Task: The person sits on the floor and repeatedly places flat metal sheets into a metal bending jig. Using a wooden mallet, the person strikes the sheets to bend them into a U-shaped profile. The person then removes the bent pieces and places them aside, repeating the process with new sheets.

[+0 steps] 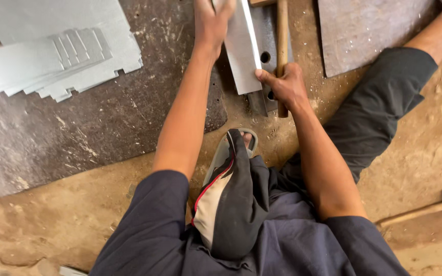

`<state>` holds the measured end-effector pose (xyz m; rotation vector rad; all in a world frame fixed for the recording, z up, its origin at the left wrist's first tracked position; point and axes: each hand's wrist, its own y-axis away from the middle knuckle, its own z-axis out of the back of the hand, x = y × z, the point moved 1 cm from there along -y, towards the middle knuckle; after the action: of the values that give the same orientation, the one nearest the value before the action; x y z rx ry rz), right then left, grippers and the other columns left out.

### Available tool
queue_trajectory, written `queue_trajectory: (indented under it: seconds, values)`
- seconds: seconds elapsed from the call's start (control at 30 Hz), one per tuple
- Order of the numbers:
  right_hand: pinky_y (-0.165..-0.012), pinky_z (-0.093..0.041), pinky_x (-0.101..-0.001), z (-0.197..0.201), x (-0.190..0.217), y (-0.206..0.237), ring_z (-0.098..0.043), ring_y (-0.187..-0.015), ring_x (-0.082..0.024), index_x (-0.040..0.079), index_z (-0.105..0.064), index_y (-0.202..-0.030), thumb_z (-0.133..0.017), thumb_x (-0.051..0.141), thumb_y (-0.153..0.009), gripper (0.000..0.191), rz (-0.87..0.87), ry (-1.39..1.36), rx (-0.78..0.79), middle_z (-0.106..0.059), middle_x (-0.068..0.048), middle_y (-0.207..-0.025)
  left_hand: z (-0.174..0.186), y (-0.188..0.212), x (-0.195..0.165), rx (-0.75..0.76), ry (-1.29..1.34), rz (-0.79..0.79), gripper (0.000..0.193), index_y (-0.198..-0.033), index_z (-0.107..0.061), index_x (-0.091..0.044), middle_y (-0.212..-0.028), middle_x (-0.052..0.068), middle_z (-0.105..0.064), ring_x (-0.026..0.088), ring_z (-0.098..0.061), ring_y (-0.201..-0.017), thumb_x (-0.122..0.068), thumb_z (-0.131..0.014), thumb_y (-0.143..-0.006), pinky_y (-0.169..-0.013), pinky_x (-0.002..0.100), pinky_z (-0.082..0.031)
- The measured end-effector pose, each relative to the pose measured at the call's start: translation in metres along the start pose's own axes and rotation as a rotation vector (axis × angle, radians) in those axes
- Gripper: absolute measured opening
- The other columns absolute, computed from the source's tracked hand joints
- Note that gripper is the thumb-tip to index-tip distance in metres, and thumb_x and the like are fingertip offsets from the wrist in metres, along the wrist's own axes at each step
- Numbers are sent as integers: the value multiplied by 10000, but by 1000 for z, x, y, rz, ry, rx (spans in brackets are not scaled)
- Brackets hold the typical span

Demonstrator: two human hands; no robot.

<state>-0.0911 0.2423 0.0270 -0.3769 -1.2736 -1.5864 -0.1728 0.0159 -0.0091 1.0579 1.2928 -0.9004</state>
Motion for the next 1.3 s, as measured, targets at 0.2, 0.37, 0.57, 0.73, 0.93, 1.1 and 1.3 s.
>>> queue_trajectory:
  seconds: [0.2,0.37,0.57,0.73,0.93,1.1,1.3]
  values:
    - [-420,-480,-345,-7,-11,-4,-586,-496,-134,11,-597,-660,-931,422,-786,544,13,-7,-34,-606,-59,-584,10,101,-26,292,-283,-56,1168,-1671,-140,-254,-1759,103,-235,303,-271,-1618,-20,-868,-788,-1332,437,-305]
    - [-434,-473,-346,-13,-4,-11,-577,-512,-121,14,-656,-674,-887,446,-779,500,63,-36,-45,-626,-34,-586,16,79,-30,362,-226,37,1287,-1665,-70,-323,-1747,60,-221,283,-298,-1598,24,-885,-731,-1298,442,-350]
    - [-494,-430,-435,1,-22,20,-534,-503,-208,-76,-597,-689,-534,407,-1090,631,197,150,-127,-549,-164,-560,10,70,-26,394,-269,199,1301,-1577,-24,-449,-1732,-14,-72,255,-203,-1563,35,-878,-723,-1203,483,-332]
    - [-506,-429,-417,22,-17,51,-529,-510,-217,-42,-622,-729,-498,280,-1112,515,389,285,-136,-564,-159,-605,12,68,-32,401,-250,304,1272,-1566,-24,-482,-1734,-41,-58,266,-208,-1557,-6,-861,-734,-1131,539,-404]
    - [-532,-401,-275,54,45,118,-524,-590,-101,6,-574,-952,-454,262,-1160,351,650,-241,-283,-539,-26,-701,13,73,-14,416,-211,173,1297,-1587,-38,-466,-1736,-20,-58,286,-140,-1590,15,-894,-739,-1229,536,-298]
    - [-574,-422,-282,38,57,112,-516,-658,-139,36,-522,-876,-390,344,-1197,464,803,-50,-333,-540,-88,-808,14,67,-9,407,-292,192,1276,-1589,-20,-446,-1754,-24,-68,291,-173,-1592,-39,-920,-782,-1218,538,-316]
    - [-493,-383,-294,45,26,111,-502,-555,-129,-2,-538,-848,-407,272,-1129,414,504,-251,-265,-511,-50,-674,11,71,-15,353,-214,526,1239,-1601,-58,-476,-1732,-31,-107,330,-325,-1527,-65,-834,-727,-959,616,-573]
